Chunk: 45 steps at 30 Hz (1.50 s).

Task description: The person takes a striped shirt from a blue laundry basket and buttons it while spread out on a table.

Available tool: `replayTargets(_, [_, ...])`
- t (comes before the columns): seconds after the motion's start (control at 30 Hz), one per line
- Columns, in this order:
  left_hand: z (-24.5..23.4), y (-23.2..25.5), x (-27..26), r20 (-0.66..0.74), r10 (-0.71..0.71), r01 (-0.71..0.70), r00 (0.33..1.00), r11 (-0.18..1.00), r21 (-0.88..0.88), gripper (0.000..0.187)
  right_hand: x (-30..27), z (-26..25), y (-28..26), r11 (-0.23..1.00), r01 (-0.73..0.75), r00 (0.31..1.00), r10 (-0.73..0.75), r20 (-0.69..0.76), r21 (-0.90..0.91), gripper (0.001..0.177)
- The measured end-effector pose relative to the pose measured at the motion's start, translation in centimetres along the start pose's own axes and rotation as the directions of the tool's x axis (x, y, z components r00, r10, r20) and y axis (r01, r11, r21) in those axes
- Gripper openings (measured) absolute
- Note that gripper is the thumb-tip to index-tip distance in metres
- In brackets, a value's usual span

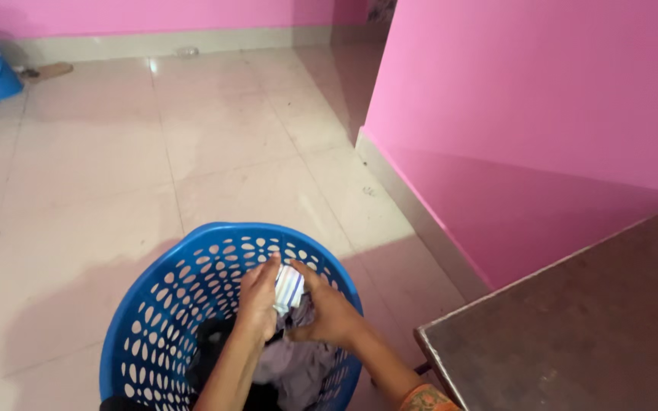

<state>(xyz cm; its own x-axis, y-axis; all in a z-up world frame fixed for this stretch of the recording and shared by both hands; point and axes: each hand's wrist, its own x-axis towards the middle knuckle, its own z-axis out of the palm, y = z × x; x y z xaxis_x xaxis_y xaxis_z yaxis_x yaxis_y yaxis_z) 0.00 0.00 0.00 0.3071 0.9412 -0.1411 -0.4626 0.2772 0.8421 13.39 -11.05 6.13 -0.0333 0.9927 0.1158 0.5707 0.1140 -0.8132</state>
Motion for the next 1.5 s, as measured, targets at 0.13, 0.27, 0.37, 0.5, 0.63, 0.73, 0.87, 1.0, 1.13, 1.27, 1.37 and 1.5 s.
replayTargets(0.13, [7.0, 8.0, -4.0, 0.109, -0.022, 0.026, 0.994, 0.999, -0.035, 0.029, -0.2, -0.4, -2.7, 0.989, 0.103, 0.979, -0.082, -0.184, 0.108, 0.067])
replayTargets(0.27, [10.8, 12.4, -6.8, 0.279, 0.11, -0.077, 0.954, 0.989, -0.126, 0.028, 0.2, -1.7, -5.7, 0.982, -0.174, 0.947, 0.186, -0.26, 0.069, 0.02])
replayTargets(0.37, [11.9, 13.7, -8.8, 0.397, 0.235, -0.247, 0.887, 0.969, -0.022, 0.028, -0.1, -3.3, -6.9, 0.997, -0.048, 0.918, 0.066, -0.391, 0.057, 0.016])
replayTargets(0.5, [10.9, 11.8, -9.6, 0.533, 0.396, -0.58, 0.747, 0.78, 0.234, 0.041, -1.2, -5.7, -6.6, 0.98, -0.03, 0.863, 0.124, -0.49, 0.195, 0.015])
replayTargets(0.63, [6.3, 5.6, -7.2, 0.47, 0.321, -0.56, 0.822, 0.604, 0.568, 0.08, -2.1, -8.2, -8.0, 0.966, 0.051, 0.803, 0.11, -0.586, 0.252, 0.02])
replayTargets(0.73, [1.1, -0.3, -4.8, 0.362, 0.066, -0.365, 0.93, 0.285, 0.886, 0.074, -1.8, -11.3, -10.6, 0.891, 0.204, 0.785, 0.099, -0.612, 0.405, 0.023])
replayTargets(0.87, [-1.6, -3.6, -1.2, 0.115, 0.243, -0.223, 0.963, 0.485, 0.846, 0.055, -2.8, -16.9, -14.4, 0.687, 0.421, 0.765, 0.081, -0.639, 0.592, 0.027])
replayTargets(1.0, [-1.0, -2.7, 2.5, -0.202, 0.165, 0.031, 0.965, 0.698, 0.716, 0.067, -4.8, -19.2, -15.8, 0.758, 0.28, 0.755, 0.205, -0.623, 0.589, 0.03])
replayTargets(1.13, [-0.7, 0.3, 3.7, -0.266, 0.197, -0.116, 0.944, 0.95, 0.292, 0.061, -6.1, -19.0, -12.9, 0.858, 0.082, 0.784, 0.258, -0.564, 0.506, 0.029])
replayTargets(1.27, [3.7, 6.2, -0.4, -0.198, 0.059, -0.041, 0.978, 0.995, 0.094, 0.06, -7.4, -16.8, -10.3, 0.932, -0.037, 0.891, 0.194, -0.41, 0.361, 0.03])
replayTargets(1.37, [9.3, 9.6, -3.6, -0.072, 0.032, -0.031, 0.997, 0.999, 0.005, 0.059, -9.2, -15.3, -10.5, 0.962, 0.021, 0.964, 0.053, -0.261, 0.273, 0.06])
replayTargets(1.5, [15.0, 12.7, -6.3, 0.199, 0.162, -0.123, 0.966, 0.973, -0.197, 0.055, -11.1, -13.6, -12.1, 0.922, 0.378, 0.908, -0.387, -0.161, -0.085, 0.149])
